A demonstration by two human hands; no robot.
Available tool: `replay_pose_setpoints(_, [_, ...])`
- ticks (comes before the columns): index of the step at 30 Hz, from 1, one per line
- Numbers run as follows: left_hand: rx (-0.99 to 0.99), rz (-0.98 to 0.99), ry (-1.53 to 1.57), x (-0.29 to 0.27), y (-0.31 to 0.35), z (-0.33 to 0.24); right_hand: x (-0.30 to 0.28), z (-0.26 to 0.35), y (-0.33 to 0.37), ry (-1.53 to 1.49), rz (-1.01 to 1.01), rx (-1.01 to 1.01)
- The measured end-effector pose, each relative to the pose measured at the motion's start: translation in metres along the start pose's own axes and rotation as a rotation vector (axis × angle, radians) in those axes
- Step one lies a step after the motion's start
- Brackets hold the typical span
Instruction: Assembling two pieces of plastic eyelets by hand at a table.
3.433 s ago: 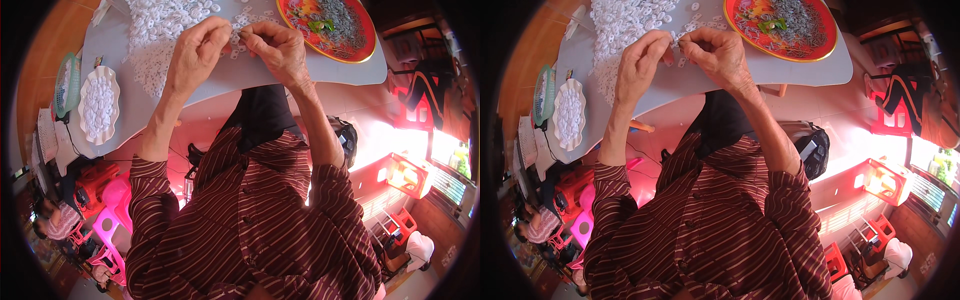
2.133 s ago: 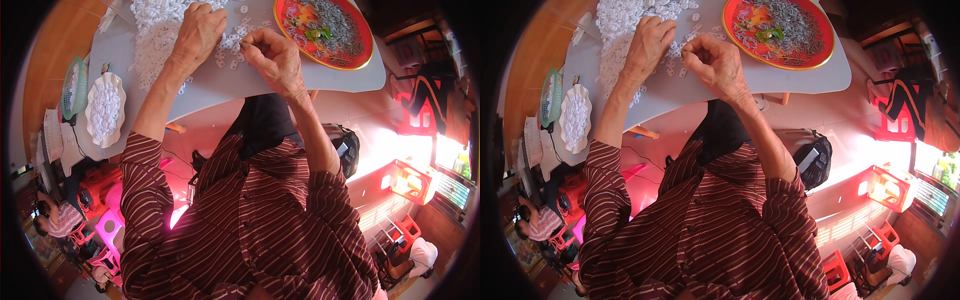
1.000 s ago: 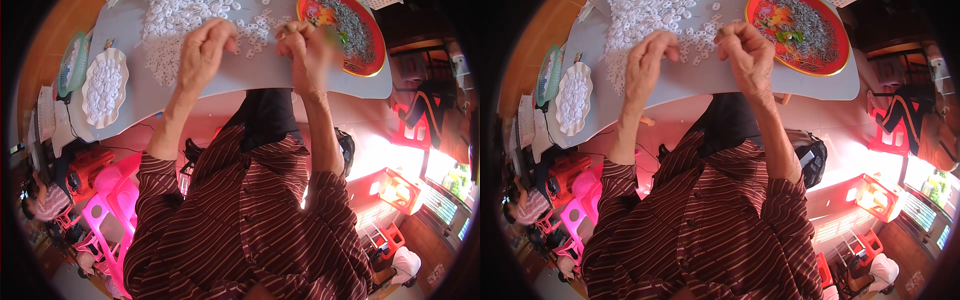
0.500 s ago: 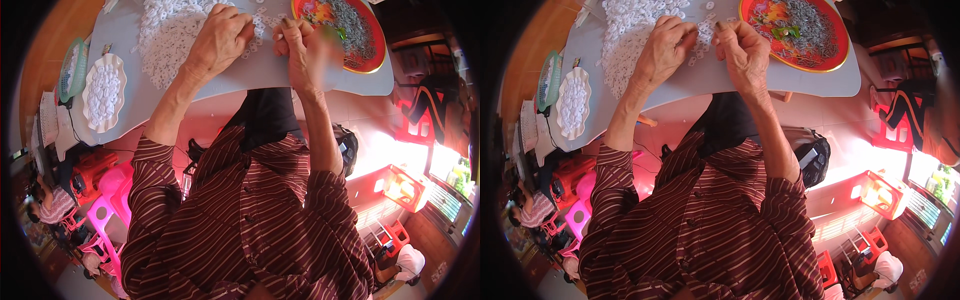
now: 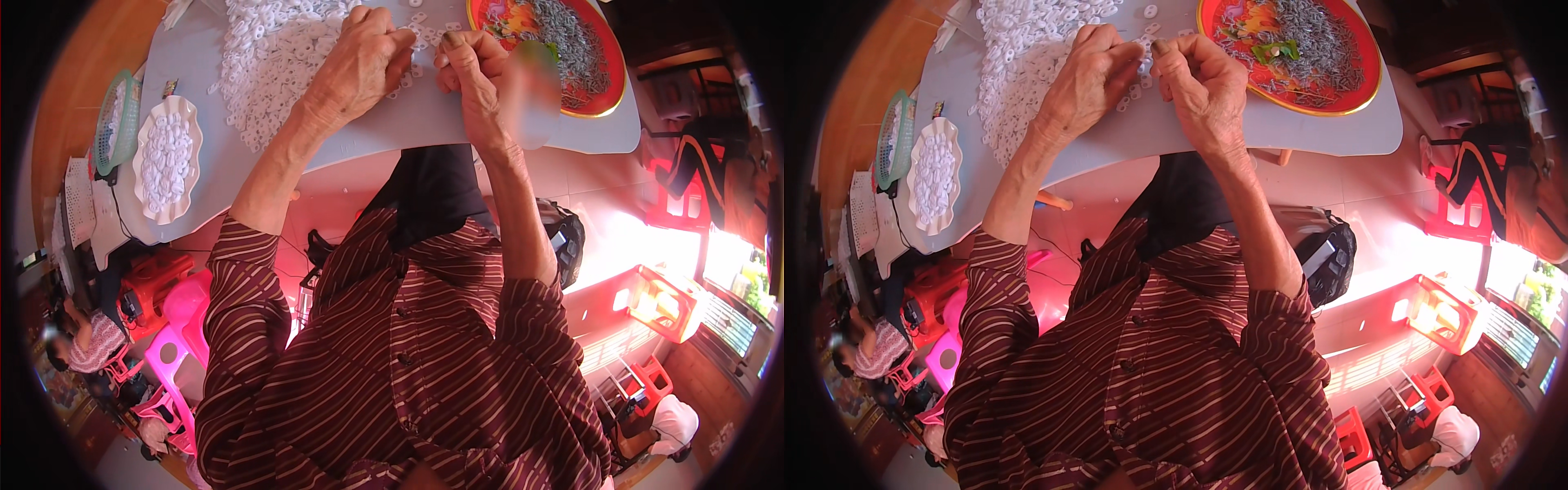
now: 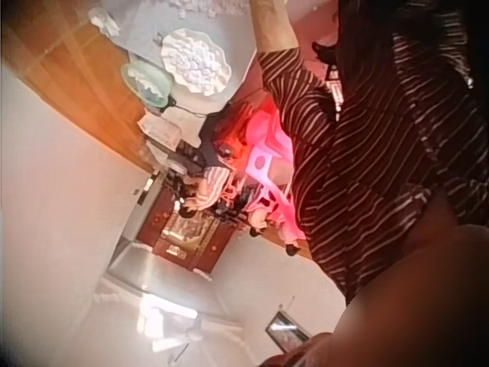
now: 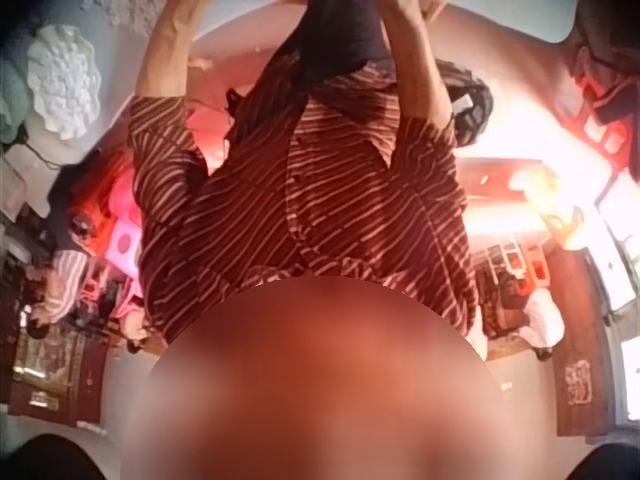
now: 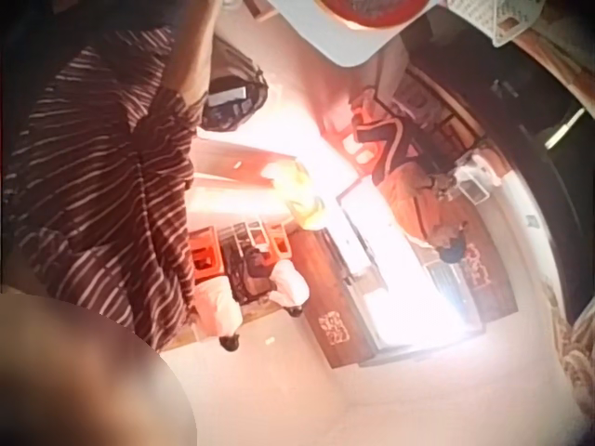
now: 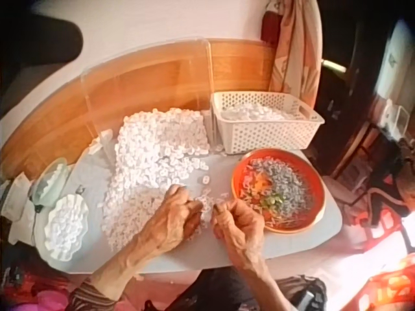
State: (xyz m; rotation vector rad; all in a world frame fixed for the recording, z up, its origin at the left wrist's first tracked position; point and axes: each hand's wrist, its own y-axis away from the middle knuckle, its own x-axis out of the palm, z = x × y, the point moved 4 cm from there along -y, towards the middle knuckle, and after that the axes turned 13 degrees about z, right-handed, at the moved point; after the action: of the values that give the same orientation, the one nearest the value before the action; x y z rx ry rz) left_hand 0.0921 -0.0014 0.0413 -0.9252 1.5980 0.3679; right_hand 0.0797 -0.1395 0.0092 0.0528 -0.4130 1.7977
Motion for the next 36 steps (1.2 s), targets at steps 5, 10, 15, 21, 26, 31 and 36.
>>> replay_pose_setpoints(5, [-0.087, -0.13, 0.23, 0.005, 0.009, 0.01, 0.0, 0.002, 0.0, 0.044, 0.022, -0.032])
replay_pose_setpoints(10, [-0.283, 0.045, 0.586, 0.001, 0.019, -0.001, 0.006, 0.008, -0.002, 0.062, 0.073, -0.076])
replay_pose_setpoints(15, [-0.262, -0.109, 1.072, 0.0, 0.027, -0.004, 0.009, 0.007, -0.002, 0.027, 0.162, -0.087])
replay_pose_setpoints(21, [-0.293, -0.306, 1.202, 0.01, 0.038, 0.001, 0.01, 0.004, -0.001, 0.06, 0.249, -0.037])
replay_pose_setpoints(26, [-0.331, -0.23, 1.176, 0.012, 0.04, 0.003, 0.008, 0.001, -0.002, 0.123, 0.25, -0.008])
replay_pose_setpoints(31, [-0.338, -0.198, 1.096, 0.008, 0.038, 0.001, 0.011, -0.001, -0.001, 0.12, 0.278, 0.033])
replay_pose_setpoints(36, [-0.334, -0.256, 1.374, 0.018, 0.037, 0.0, 0.011, 0.004, 0.0, 0.126, 0.244, 0.028])
